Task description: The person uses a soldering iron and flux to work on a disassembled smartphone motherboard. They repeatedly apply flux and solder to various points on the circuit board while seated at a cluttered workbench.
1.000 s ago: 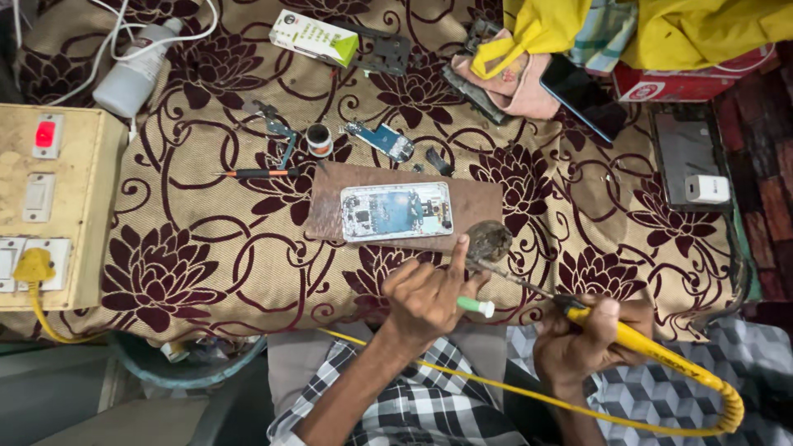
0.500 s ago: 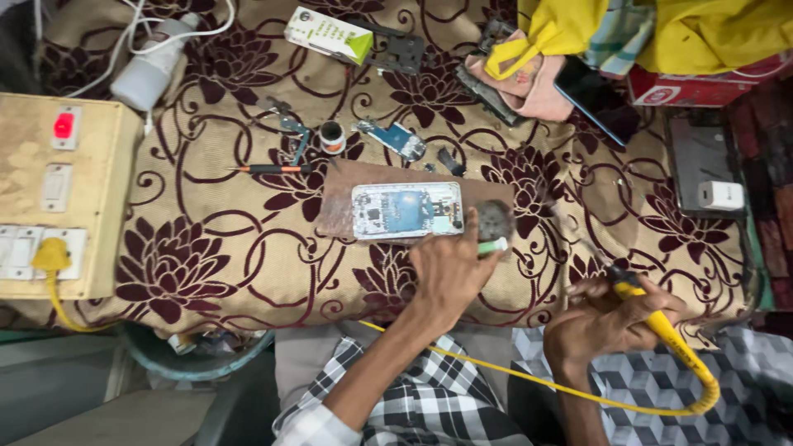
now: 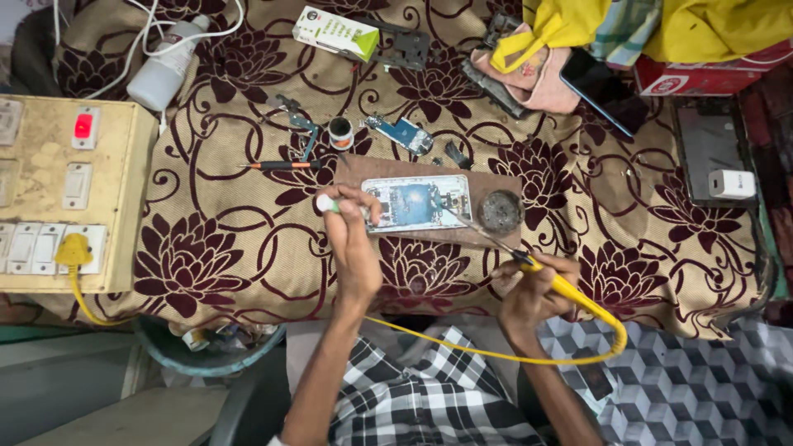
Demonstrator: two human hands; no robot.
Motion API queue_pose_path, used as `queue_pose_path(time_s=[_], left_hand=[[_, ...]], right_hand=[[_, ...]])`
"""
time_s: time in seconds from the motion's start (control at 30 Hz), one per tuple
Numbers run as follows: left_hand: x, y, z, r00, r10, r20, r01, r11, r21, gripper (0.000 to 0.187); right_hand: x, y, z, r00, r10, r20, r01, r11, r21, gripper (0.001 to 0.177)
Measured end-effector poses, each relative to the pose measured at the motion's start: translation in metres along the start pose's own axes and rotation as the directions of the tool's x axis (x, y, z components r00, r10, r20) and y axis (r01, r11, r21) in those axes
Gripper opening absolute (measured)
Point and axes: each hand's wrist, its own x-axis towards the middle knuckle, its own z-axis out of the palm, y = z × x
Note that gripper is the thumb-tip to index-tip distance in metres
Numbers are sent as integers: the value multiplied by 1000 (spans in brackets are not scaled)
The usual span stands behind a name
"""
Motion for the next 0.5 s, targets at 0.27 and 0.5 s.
queue_pose_path(time_s=[0.27, 0.5], left_hand=[[4, -27, -15, 986, 108, 127, -122, 987, 107, 30], [10, -39, -20, 979, 126, 160, -151, 976, 157, 29]], right_hand=[[-9, 30, -5, 996, 89, -16, -88, 995, 44, 40], [-1, 29, -12, 993, 99, -66, -92, 991, 95, 43]])
